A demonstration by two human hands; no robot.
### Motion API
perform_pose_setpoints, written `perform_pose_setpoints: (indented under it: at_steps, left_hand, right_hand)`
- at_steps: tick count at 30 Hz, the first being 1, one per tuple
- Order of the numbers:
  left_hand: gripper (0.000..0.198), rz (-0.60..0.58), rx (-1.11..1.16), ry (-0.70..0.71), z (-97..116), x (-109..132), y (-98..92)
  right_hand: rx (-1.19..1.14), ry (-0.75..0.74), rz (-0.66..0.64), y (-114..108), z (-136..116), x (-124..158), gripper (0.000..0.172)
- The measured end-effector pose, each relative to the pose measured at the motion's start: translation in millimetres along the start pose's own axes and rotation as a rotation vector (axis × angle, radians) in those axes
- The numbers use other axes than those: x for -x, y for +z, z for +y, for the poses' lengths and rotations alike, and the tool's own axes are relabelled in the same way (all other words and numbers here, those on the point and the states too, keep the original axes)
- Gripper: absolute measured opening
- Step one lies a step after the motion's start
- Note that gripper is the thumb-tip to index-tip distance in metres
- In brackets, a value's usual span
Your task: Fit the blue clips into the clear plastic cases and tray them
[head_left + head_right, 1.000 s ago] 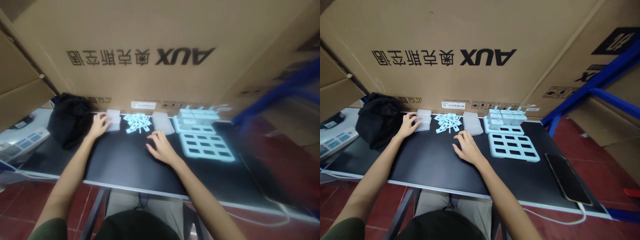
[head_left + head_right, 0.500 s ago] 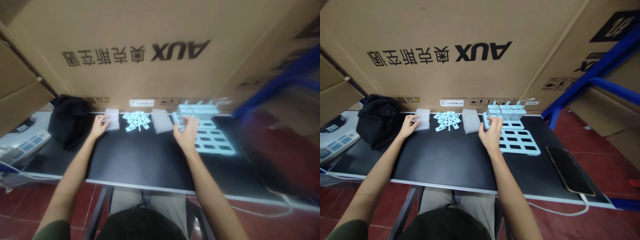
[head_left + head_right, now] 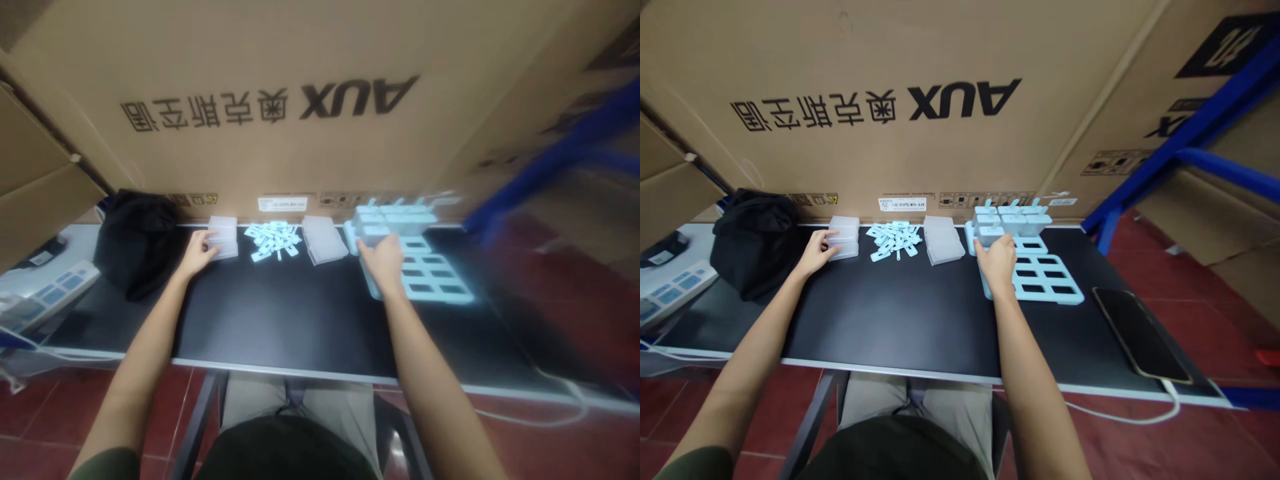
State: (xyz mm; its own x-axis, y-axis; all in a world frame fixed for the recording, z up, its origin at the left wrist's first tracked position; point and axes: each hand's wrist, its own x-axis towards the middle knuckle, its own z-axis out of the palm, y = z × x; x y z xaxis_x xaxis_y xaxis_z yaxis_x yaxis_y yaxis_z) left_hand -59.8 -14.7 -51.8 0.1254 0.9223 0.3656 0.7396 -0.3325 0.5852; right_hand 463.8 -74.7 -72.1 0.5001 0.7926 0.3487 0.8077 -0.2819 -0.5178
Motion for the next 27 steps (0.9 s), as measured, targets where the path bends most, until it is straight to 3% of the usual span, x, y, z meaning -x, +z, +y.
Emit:
perform_pose_setpoints:
  at_steps: [11, 18, 23, 27]
  left_hand:
    - [0.054, -0.004, 0.006, -0.004, -2.0, -1.0, 3.0]
    - [0.046, 0.036, 0.018, 0.029, 3.7, 3.9, 1.4]
    - [0.044, 0.090, 0.069, 0.002, 7.5, 7.2, 1.3]
    - [0.041, 0.163, 0.078, -0.001, 9.3, 6.8, 1.1]
  right_hand:
    - [0.015, 0.028, 0.041, -2.7, -8.6, 8.0, 0.061]
    - [-0.108, 0.101, 0.074, -27.9, -26.9, 13.7, 0.067]
    - [-0.124, -0.145, 0.092, -47.2, -60.2, 17.7, 0.054]
    - [-0.005, -0.391, -0.142, -51.5, -117.0, 16.8, 0.050]
